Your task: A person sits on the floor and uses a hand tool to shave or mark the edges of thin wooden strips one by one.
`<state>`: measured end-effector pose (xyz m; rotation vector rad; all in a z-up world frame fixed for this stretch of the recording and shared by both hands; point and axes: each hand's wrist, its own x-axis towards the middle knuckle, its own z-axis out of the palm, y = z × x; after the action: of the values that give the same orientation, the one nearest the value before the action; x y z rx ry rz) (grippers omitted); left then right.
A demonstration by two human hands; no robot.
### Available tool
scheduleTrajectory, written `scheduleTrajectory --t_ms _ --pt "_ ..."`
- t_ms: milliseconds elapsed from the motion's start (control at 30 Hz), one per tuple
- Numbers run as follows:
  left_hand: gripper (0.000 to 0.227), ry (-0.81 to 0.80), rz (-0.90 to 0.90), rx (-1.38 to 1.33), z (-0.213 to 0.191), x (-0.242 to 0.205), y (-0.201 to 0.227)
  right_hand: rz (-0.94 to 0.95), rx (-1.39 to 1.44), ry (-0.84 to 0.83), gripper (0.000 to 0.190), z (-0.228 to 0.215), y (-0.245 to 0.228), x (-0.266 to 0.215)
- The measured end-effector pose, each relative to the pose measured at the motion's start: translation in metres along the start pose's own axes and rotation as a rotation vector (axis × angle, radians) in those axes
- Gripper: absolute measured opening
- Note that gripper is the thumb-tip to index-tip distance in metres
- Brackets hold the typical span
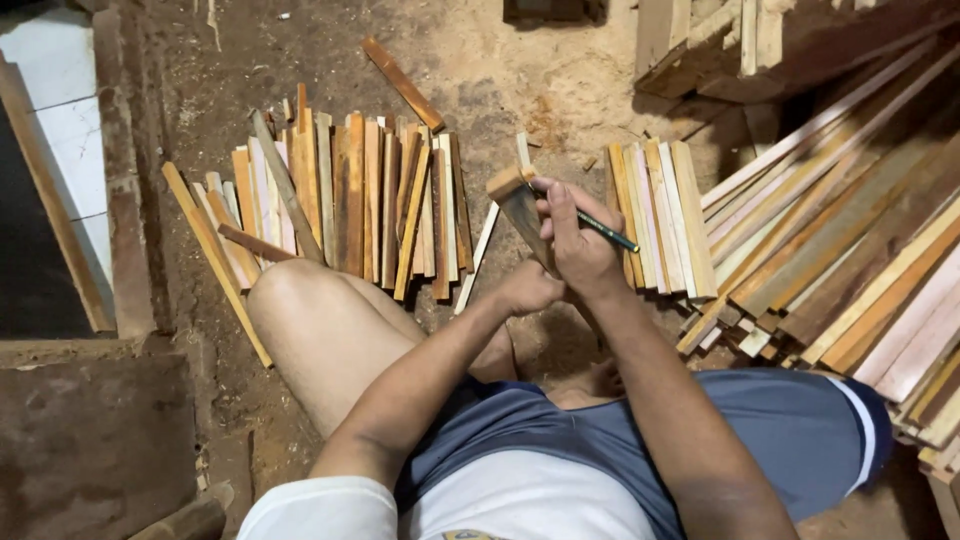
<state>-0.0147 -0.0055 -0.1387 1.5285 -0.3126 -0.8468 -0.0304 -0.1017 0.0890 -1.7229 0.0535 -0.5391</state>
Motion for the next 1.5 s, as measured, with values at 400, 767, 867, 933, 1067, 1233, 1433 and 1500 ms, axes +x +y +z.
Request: scheduleTrajectory --t_ms 400,767,867,933,1067,1233,1433,1500 --pt "0.051 0.094 0.085 -0.24 -0.014 -0.053 0.117 0.073 -0.114 -0.062 0.029 -0.033 0.014 -0.025" --pt "0.056 0.055 0.329 -0.365 -0.043 -0.06 0.146 0.282 -0.187 -0.161 0.033 -0.054 0.049 -0.035" --pt "0.047 0.098 0.33 -0.547 -0.063 -0.067 0.16 0.433 -0.352 -0.21 0.04 -0.092 0.074 -0.051" --pt "0.048 0.116 0.325 -0.584 -0.071 -0.064 0.158 0.513 -0.485 -0.254 0.048 -0.105 0.084 -0.058" --pt "0.05 0.151 0.32 -0.621 -0.065 -0.046 0.156 0.353 -0.338 0.145 0.023 -0.095 0.081 -0.056" --pt "0.055 0.124 0.189 -0.507 -0.033 -0.043 0.146 -0.229 -0.423 -0.154 0.073 -0.065 0.06 -0.057" --pt "0.048 -0.047 0.057 -0.659 -0.039 -0.035 0.112 0.246 -0.204 -0.047 0.045 -0.068 0.054 -0.06" --pt "0.046 -0.107 0.062 -0.7 -0.044 -0.027 0.105 0.342 -0.152 0.046 0.051 -0.083 0.062 -0.051"
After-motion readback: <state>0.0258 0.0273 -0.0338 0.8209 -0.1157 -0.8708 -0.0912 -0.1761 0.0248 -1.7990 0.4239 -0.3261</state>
